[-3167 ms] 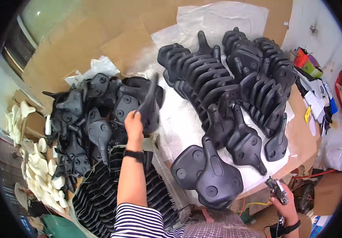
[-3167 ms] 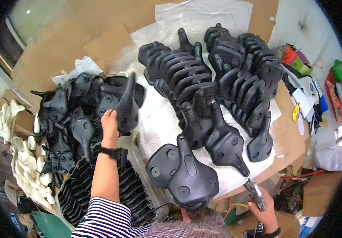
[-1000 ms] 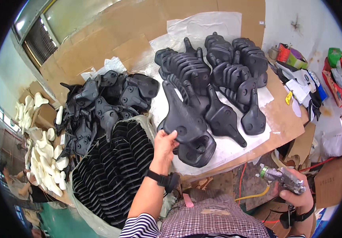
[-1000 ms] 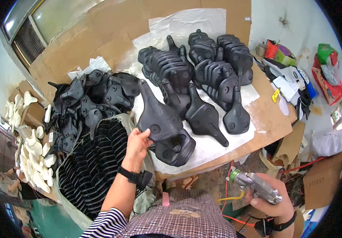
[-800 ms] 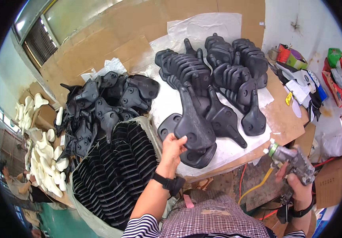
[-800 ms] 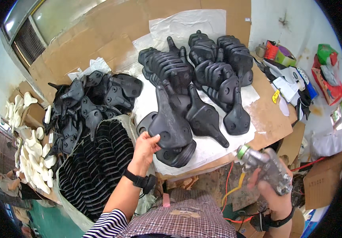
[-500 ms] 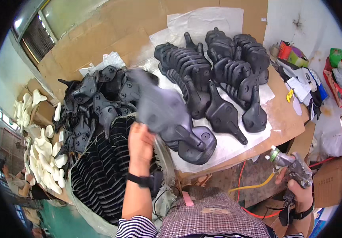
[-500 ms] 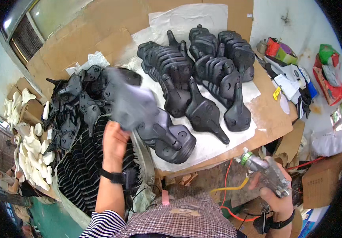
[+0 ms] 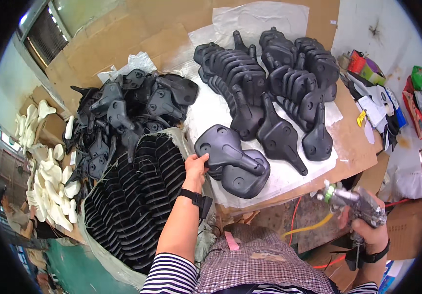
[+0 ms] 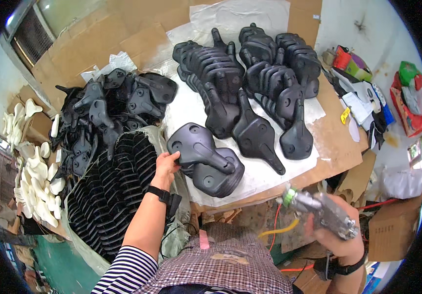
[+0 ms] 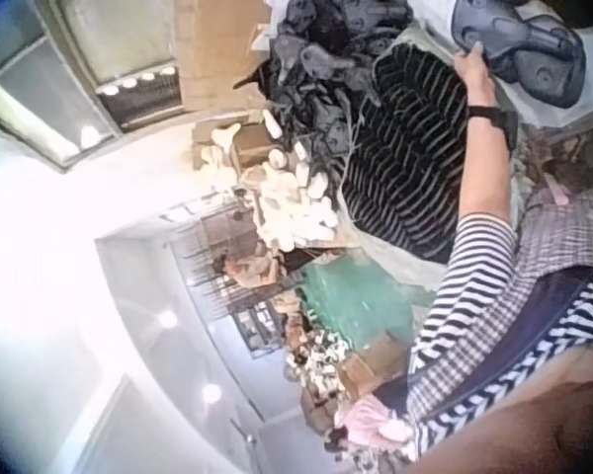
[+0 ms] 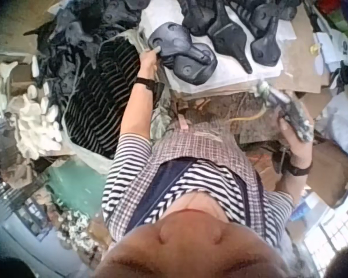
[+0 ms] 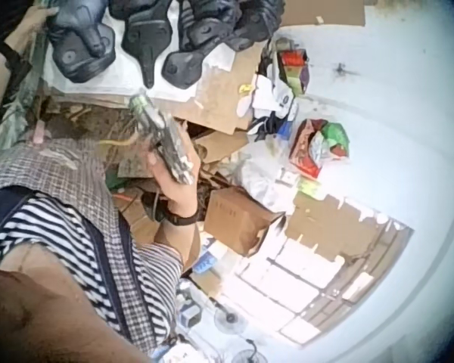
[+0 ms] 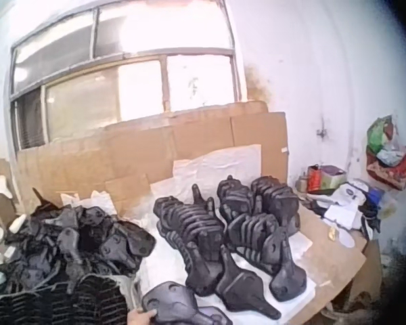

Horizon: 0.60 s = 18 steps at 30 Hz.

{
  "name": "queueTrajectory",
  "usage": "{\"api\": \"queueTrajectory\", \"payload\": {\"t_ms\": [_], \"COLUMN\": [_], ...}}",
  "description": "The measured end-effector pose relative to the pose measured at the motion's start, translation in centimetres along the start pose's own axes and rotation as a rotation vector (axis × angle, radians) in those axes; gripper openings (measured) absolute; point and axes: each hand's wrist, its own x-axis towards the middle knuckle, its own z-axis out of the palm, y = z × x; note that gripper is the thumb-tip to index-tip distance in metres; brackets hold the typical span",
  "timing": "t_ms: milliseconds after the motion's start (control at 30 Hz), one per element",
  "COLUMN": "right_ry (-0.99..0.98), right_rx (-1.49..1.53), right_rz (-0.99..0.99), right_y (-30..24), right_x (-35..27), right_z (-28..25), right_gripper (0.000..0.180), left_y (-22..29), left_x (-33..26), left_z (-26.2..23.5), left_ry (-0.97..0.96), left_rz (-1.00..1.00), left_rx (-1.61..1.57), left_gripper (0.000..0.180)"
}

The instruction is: The person unpacks a large sack of black plastic parts using a utility knife. They pick up the parts one by one and spray them with a handheld spray gun, rotating each piece to cover all sides. The treated parts are placed on a table next to the sack.

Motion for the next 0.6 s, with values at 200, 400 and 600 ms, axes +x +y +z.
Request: {"api": "queueTrajectory", "payload": {"t_ms": [200,400,600], "right_ry": [-0.002,0.076,0.114], "right_rx": [-0.371,0.013,0.009], "right_rz": [0.041,-0.042,-0.034], "right_y": [0.8,0.5,-0.1], "right_x": [-2.5,-1.2,-2.7], "right_z": [-3.8,-1.6,-2.5], "right_gripper": [0.060,0.069,0.072], "left_y": [2.9,6.0,11.9], "left_x": [-1.1,-3.0,-6.2], "left_z": [1.6,2.3,0.8], "left_ry": [-0.072,-0.162,-0.215], "left_rz": [0.073,0.220,0.536], "left_rx": [-0.173,-0.024,-0.655], "left_gripper": [0.021,0.021,0.021]}}
